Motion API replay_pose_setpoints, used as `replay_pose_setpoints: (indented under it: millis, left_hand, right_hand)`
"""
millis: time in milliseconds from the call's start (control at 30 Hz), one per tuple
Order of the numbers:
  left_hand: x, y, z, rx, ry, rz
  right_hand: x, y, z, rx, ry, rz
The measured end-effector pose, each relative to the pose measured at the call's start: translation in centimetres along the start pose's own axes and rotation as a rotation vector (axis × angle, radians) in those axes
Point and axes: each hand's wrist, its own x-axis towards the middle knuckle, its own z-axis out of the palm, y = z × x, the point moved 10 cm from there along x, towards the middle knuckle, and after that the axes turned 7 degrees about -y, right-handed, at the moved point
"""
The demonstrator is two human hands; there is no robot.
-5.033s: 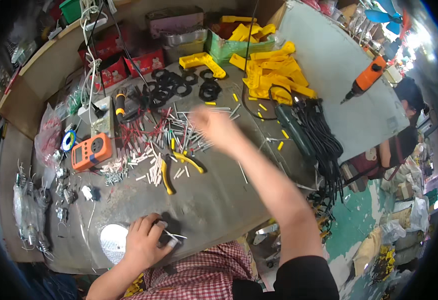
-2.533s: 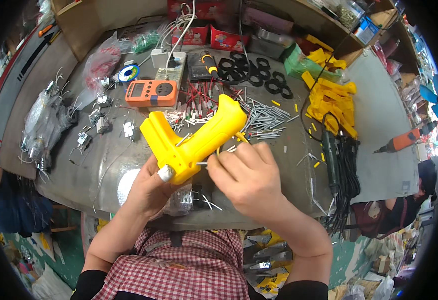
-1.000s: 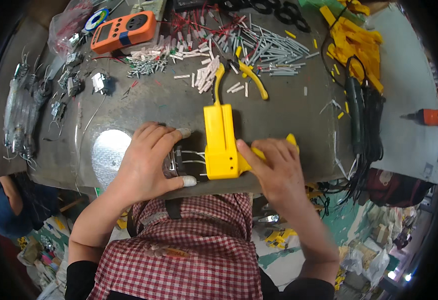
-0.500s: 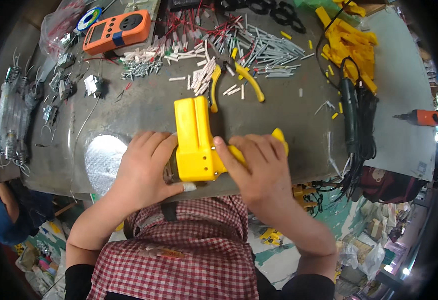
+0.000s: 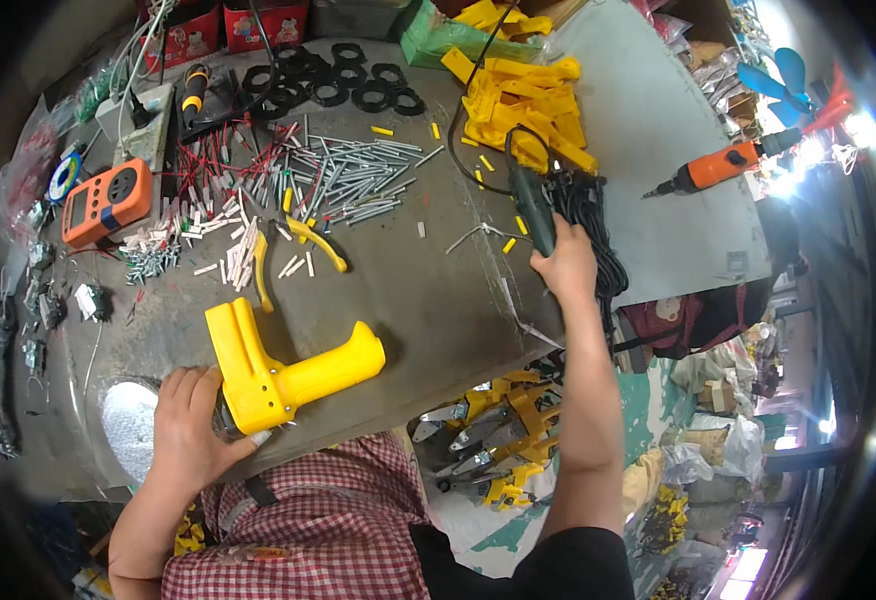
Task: Assembling a yellow handheld electronic device by connecting wires, a motor, and soldering internal components.
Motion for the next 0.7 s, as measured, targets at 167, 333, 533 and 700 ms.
replay_pose_setpoints:
  millis: [167,333,533,700]
  left_hand:
    - [-0.4,0.7,-0.5,0.005,-0.01,0.049]
    - [-0.1,1.4,-1.0,0.062,-0.002,0.091]
    - [0.3,1.1,-0.3,0.017,-0.017,0.068]
    - [0.1,1.1,-0.1,0.04,-0.046,0.07]
  right_hand:
    - [-4.6,-2.9,-2.1,1.374,0.041,0.062]
    - [-7.4,-13.9,-3.3,2.113,-0.305,-0.223]
    - [-8.7,-16.1,1.5,2.635,-0.352,-0.14]
    - [-10.4,-17.7,2.0,2.739,-0.37,-0.06]
